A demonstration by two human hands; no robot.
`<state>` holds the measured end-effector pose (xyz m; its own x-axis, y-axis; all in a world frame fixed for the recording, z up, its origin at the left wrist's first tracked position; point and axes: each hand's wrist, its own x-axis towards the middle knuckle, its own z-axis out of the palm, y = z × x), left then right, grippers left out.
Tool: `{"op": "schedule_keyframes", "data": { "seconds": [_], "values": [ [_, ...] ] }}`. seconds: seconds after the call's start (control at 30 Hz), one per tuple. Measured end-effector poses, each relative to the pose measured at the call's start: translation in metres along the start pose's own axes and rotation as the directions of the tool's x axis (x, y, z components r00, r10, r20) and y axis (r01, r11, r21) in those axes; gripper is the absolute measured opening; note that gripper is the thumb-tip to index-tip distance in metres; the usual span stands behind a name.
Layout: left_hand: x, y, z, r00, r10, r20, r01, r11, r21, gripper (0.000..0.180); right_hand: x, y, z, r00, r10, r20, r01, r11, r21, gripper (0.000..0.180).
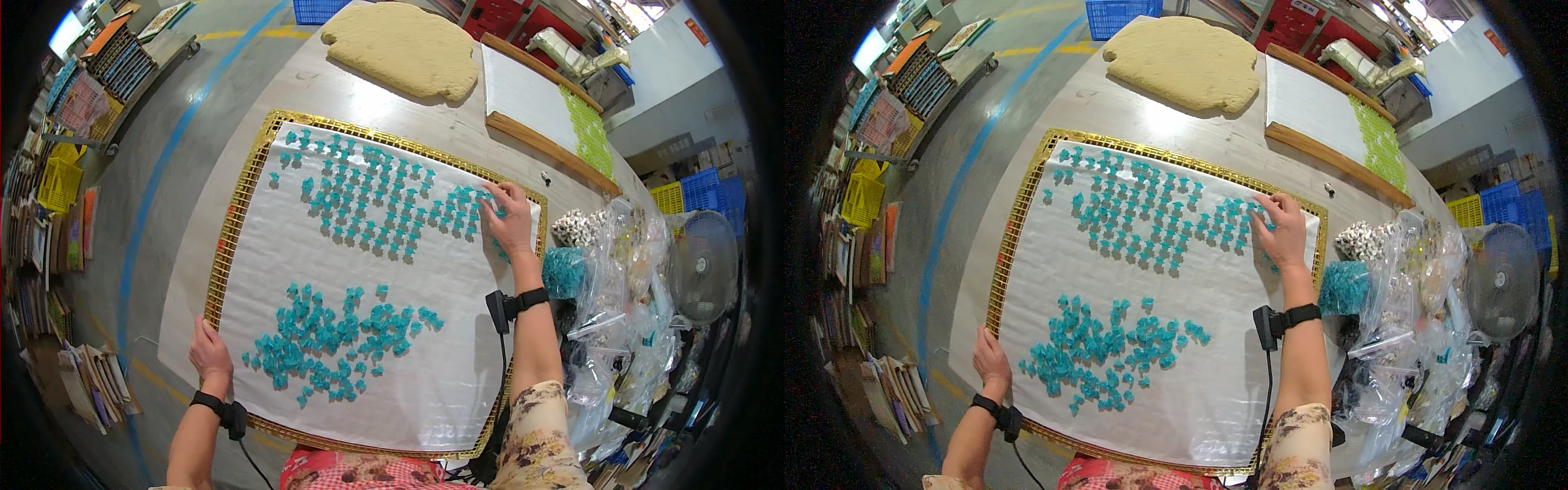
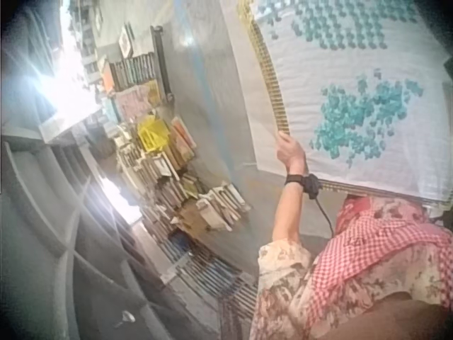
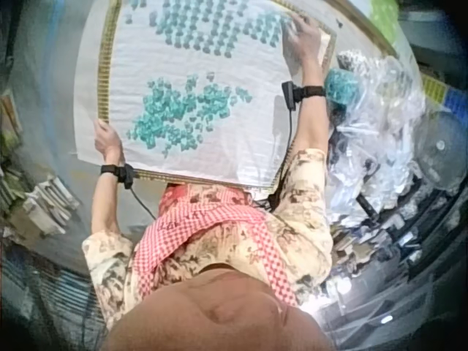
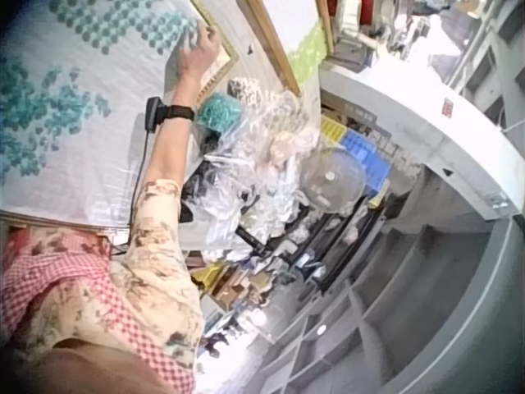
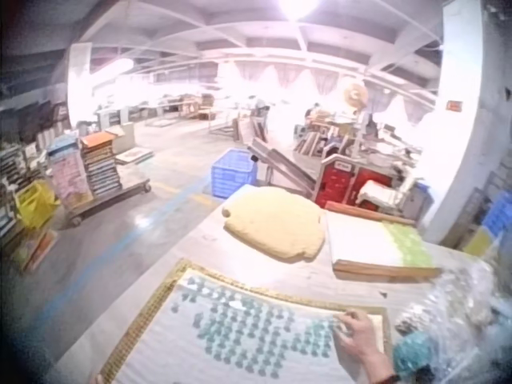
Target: Arranging small star-shaped plastic components on a tray and then collecting them into a container.
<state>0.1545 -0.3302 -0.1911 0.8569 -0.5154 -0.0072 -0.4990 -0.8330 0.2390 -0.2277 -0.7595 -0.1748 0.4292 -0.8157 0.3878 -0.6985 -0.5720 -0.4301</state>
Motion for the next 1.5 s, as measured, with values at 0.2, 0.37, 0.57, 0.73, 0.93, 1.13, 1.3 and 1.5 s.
{"op": "schedule_keyframes", "data": {
  "seconds": [0.2,0.37,0.57,0.73,0.93,1.13,1.3,1.5],
  "values": [
    [-0.002,-0.002,0.001,1.000,-0.014,-0.001,0.014,1.000,-0.023,0.034,-0.007,0.014,0.001,0.996,-0.057,0.075,0.045,0.988,0.148,0.026],
    [-0.002,-0.003,0.001,0.999,-0.029,0.017,0.029,0.999,-0.020,0.033,-0.023,0.001,-0.007,0.986,0.060,0.152,-0.102,0.954,0.282,0.027],
    [0.000,0.001,-0.002,1.000,-0.007,0.024,0.008,1.000,-0.025,0.033,-0.013,-0.012,0.005,0.996,-0.023,0.084,0.010,0.989,0.149,0.021],
    [-0.001,0.000,-0.002,1.000,-0.004,0.006,0.004,1.000,-0.028,0.032,-0.015,-0.012,-0.006,0.988,0.030,0.148,-0.066,0.968,0.240,0.017],
    [-0.001,0.002,-0.003,0.998,-0.030,0.049,0.032,0.998,-0.049,0.029,-0.027,-0.037,-0.004,0.986,-0.125,0.109,0.106,0.981,0.164,0.018],
    [0.000,0.004,-0.004,0.999,-0.030,0.040,0.032,0.999,-0.032,0.029,-0.033,-0.043,0.010,0.979,-0.191,0.072,0.192,0.981,0.006,0.022],
    [-0.002,0.002,-0.003,1.000,-0.023,0.017,0.024,0.999,-0.044,0.028,-0.030,-0.032,-0.003,0.986,-0.103,0.134,0.106,0.994,-0.017,0.020],
    [0.000,0.005,-0.005,0.999,-0.015,0.032,0.016,0.999,-0.028,0.028,0.011,-0.035,0.007,0.997,-0.070,0.013,0.068,0.990,0.127,0.045]
  ]
}}
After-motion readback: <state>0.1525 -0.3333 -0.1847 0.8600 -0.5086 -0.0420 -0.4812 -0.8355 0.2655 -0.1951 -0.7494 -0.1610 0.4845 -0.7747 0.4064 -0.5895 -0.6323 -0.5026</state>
